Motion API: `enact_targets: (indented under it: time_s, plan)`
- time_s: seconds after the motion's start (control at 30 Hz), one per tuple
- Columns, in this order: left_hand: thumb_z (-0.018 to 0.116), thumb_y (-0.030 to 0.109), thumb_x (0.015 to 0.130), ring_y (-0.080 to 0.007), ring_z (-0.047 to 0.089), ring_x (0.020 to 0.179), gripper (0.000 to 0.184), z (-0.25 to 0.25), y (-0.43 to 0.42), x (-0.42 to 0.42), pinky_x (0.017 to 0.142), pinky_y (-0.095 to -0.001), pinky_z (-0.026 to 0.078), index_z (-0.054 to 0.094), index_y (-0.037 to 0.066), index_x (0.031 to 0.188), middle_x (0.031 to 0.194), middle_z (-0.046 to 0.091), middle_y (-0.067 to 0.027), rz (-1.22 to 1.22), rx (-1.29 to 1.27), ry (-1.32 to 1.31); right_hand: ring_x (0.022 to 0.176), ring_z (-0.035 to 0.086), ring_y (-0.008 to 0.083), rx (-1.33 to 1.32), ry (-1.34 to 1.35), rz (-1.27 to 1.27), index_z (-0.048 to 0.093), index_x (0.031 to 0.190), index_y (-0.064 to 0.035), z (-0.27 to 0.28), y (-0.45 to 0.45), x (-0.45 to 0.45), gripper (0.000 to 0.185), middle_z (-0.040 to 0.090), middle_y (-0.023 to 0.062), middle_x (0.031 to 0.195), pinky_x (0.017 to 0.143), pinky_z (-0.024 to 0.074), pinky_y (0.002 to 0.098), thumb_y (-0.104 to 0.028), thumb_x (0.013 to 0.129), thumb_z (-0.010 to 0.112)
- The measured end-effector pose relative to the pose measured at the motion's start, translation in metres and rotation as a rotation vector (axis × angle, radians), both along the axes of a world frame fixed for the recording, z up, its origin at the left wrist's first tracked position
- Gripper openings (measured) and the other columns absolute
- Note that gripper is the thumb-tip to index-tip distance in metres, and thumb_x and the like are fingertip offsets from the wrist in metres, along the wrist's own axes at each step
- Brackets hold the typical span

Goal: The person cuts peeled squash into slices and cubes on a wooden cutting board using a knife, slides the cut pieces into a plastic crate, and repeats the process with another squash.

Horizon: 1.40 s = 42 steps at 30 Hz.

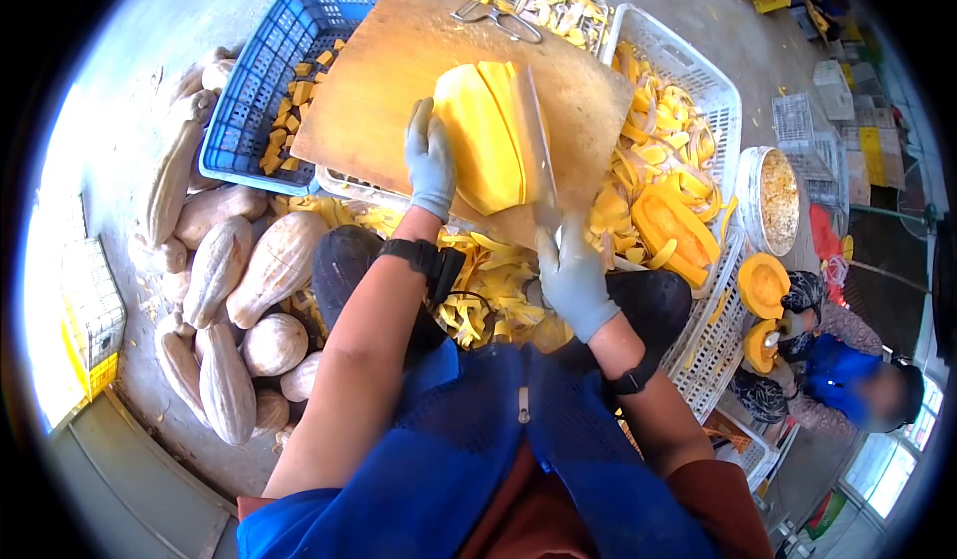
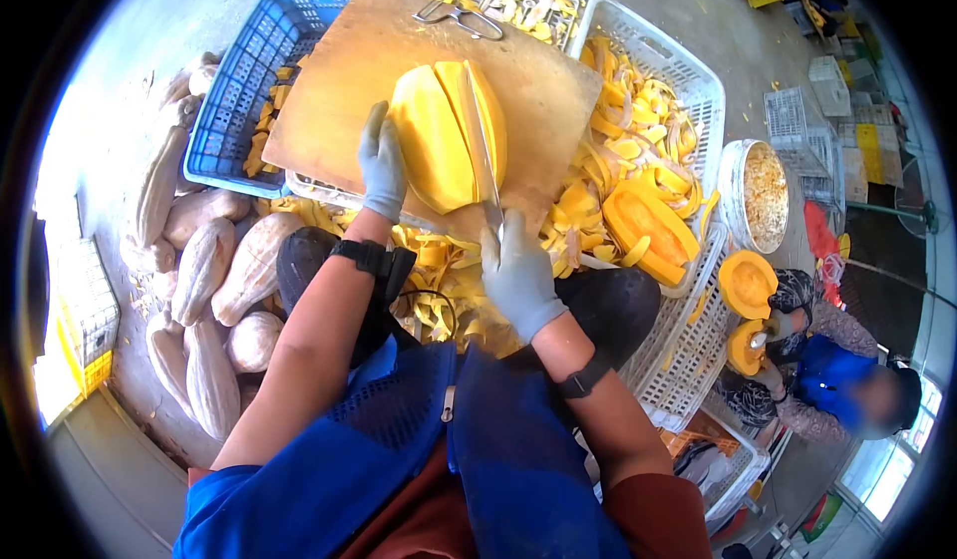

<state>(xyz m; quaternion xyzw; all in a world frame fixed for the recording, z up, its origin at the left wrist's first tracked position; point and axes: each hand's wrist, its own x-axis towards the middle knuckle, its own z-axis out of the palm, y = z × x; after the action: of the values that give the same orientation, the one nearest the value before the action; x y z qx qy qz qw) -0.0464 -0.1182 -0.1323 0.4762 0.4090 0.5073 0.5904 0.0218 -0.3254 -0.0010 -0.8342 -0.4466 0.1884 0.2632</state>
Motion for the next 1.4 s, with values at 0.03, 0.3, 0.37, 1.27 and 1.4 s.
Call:
enact_targets:
  time_s: [0.03,0.3,0.37,1.27,1.4]
  plan:
    - [0.049,0.012,0.094,-0.0295,0.045,0.125,0.035,0.001,0.0,-0.003,0.105,-0.0342,0.034,0.054,-0.002,0.125,0.135,0.047,-0.0207,0.028,0.015,0.063,0.069,0.06,0.0432,0.008,-0.032,0.008,0.046,0.101,-0.0016,0.016,0.013,-0.003,0.023,0.06,0.0227,0.075,0.061,0.0462,0.0506,-0.019,0.09,0.057]
    - [0.05,0.016,0.092,-0.035,0.052,0.11,0.031,0.016,0.009,0.009,0.096,-0.039,0.041,0.058,0.003,0.118,0.12,0.058,-0.017,0.142,0.279,0.465,0.076,0.061,0.0461,-0.163,-0.093,0.15,0.046,0.106,0.004,0.028,0.104,0.008,0.03,0.062,0.03,0.078,0.07,0.0492,0.051,-0.021,0.091,0.048]
    - [0.048,0.023,0.093,-0.0349,0.049,0.117,0.034,0.018,0.011,0.013,0.1,-0.0434,0.037,0.056,0.006,0.122,0.127,0.055,-0.015,0.1,0.266,0.538,0.077,0.062,0.0465,-0.283,0.014,0.134,0.045,0.106,0.0053,0.031,0.114,0.01,0.031,0.062,0.0299,0.079,0.072,0.0492,0.0512,-0.022,0.091,0.048]
    - [0.038,0.036,0.096,-0.0359,0.032,0.135,0.048,-0.006,0.019,0.021,0.111,-0.0545,0.015,0.04,0.017,0.14,0.144,0.04,-0.012,-0.061,0.419,0.871,0.055,0.06,0.0221,-0.456,0.491,0.224,0.039,0.107,0.004,0.01,0.169,0.026,0.027,0.057,0.0155,0.078,0.048,0.0515,0.0361,-0.017,0.092,0.048]
    - [0.037,0.036,0.096,-0.037,0.03,0.136,0.048,0.001,0.016,0.023,0.111,-0.0551,0.014,0.041,0.016,0.139,0.145,0.039,-0.012,-0.067,0.397,0.84,0.056,0.061,0.0218,-0.503,0.431,0.247,0.043,0.102,0.0033,0.036,0.159,0.031,0.026,0.057,0.0135,0.073,0.043,0.0482,0.037,-0.02,0.091,0.05]
